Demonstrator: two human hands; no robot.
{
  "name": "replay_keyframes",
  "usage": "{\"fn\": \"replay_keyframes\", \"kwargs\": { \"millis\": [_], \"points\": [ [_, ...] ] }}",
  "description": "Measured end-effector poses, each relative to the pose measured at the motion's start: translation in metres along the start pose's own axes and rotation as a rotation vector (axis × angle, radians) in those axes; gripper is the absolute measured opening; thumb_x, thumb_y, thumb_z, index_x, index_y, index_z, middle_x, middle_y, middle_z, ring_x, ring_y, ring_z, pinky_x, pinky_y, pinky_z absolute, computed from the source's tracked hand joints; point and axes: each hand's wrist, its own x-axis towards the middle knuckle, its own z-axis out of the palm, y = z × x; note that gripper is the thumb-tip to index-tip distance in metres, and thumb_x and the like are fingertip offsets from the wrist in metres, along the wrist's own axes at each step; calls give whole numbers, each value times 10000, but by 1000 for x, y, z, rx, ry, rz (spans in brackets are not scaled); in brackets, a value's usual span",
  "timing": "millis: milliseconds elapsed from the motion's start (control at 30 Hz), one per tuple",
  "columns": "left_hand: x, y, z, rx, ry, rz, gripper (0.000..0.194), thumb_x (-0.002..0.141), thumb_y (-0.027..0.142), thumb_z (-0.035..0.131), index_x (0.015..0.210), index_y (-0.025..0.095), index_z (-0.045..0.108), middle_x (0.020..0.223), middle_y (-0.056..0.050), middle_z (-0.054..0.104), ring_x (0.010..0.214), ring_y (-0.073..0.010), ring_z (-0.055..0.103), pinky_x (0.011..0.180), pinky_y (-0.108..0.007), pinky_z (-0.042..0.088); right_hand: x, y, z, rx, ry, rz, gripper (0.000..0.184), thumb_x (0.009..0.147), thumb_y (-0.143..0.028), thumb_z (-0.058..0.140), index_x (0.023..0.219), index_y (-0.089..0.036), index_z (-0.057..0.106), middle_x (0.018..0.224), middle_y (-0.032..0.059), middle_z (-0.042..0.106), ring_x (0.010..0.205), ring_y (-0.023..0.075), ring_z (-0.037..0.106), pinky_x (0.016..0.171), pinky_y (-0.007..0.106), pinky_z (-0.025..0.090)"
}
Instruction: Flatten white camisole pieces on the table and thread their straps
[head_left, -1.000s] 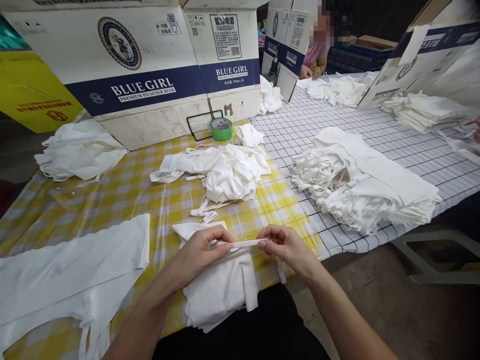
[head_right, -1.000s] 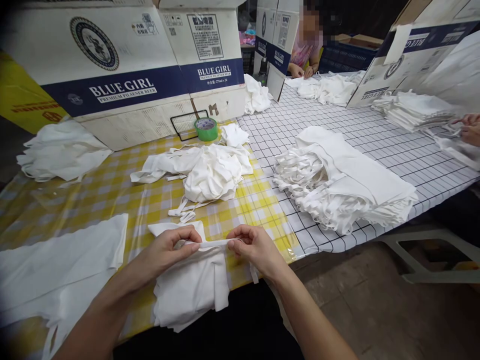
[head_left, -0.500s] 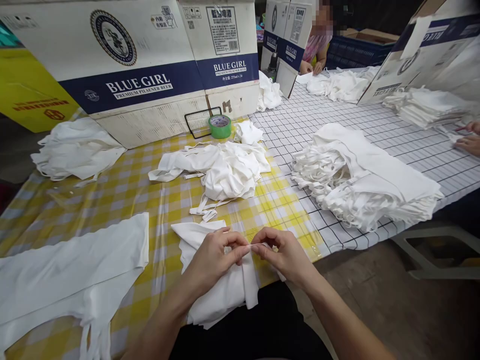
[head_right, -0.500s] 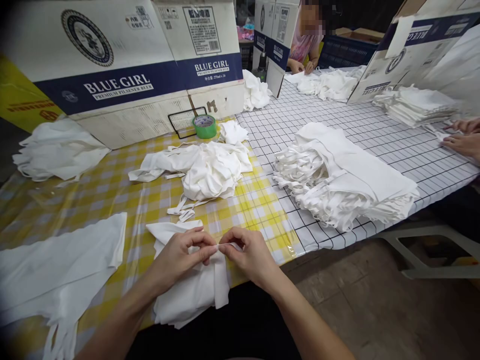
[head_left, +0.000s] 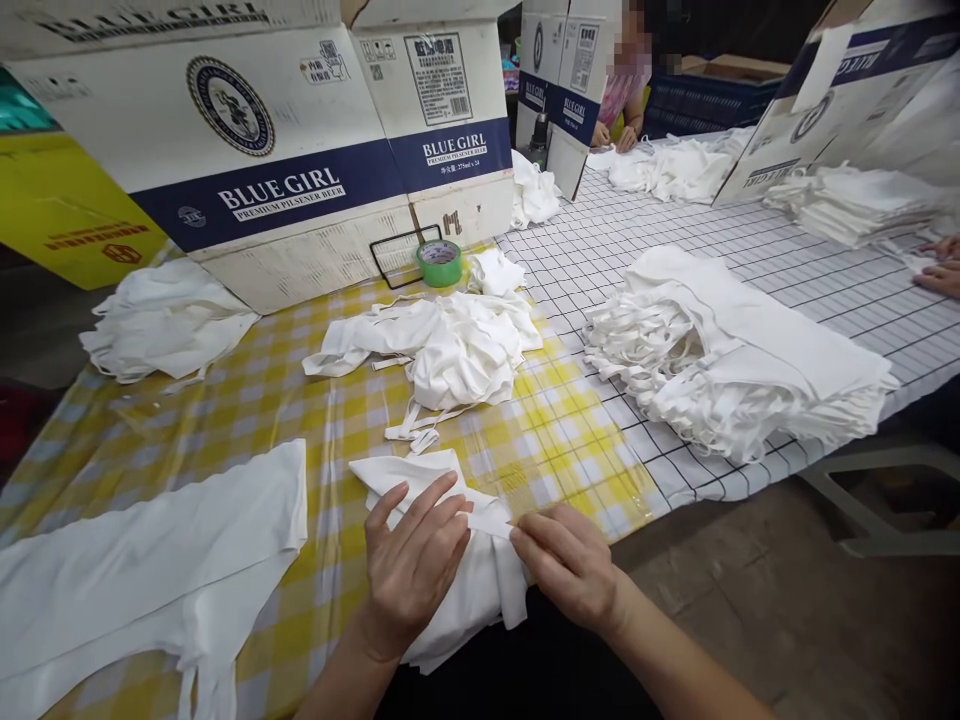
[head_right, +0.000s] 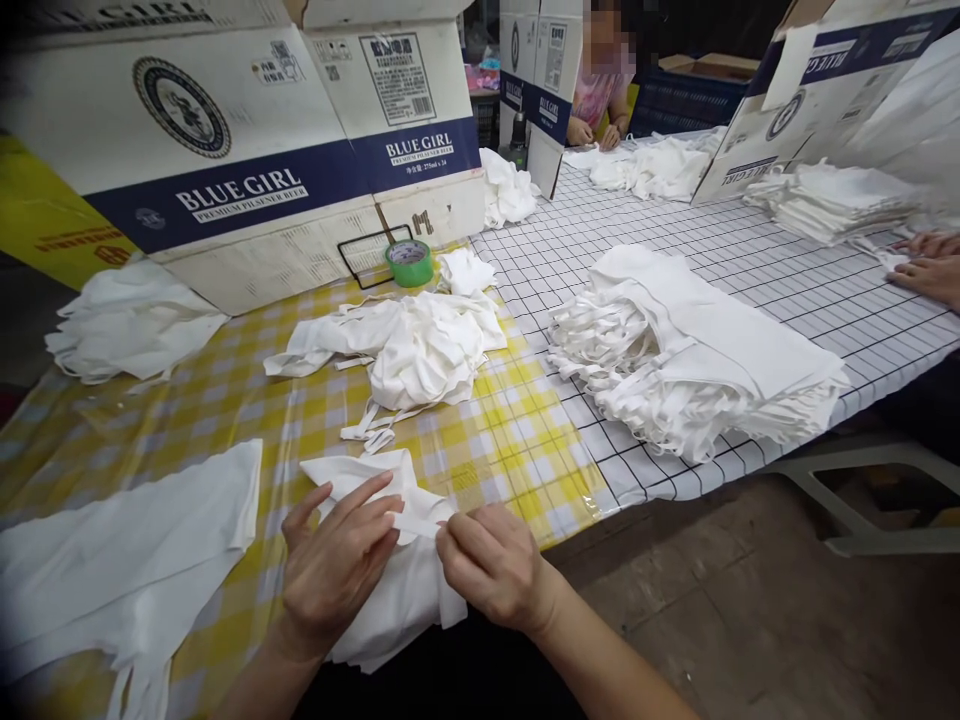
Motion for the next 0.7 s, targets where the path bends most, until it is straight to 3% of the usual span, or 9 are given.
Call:
{"fn": "replay_keyframes", "kwargs": {
  "millis": [300,700],
  "points": [
    [-2,0,-6,98,6,36,219,735,61,639,792,212,490,862,32,723,926,-190,652,990,-370,230,3,-3,-2,6,28,-60,161,824,-62,500,935,-110,606,817,112,658,671,171,585,527,292,426],
    [-9,-3,-8,151,4,81,262,727,73,661,828,231,477,902,40,719,895,-174,661,1017,-374,200,0,-4,0,-3,66,-92,147,796,-68,555,922,-134,593,786,81,671,616,158,584,481,286,406]
  ]
}}
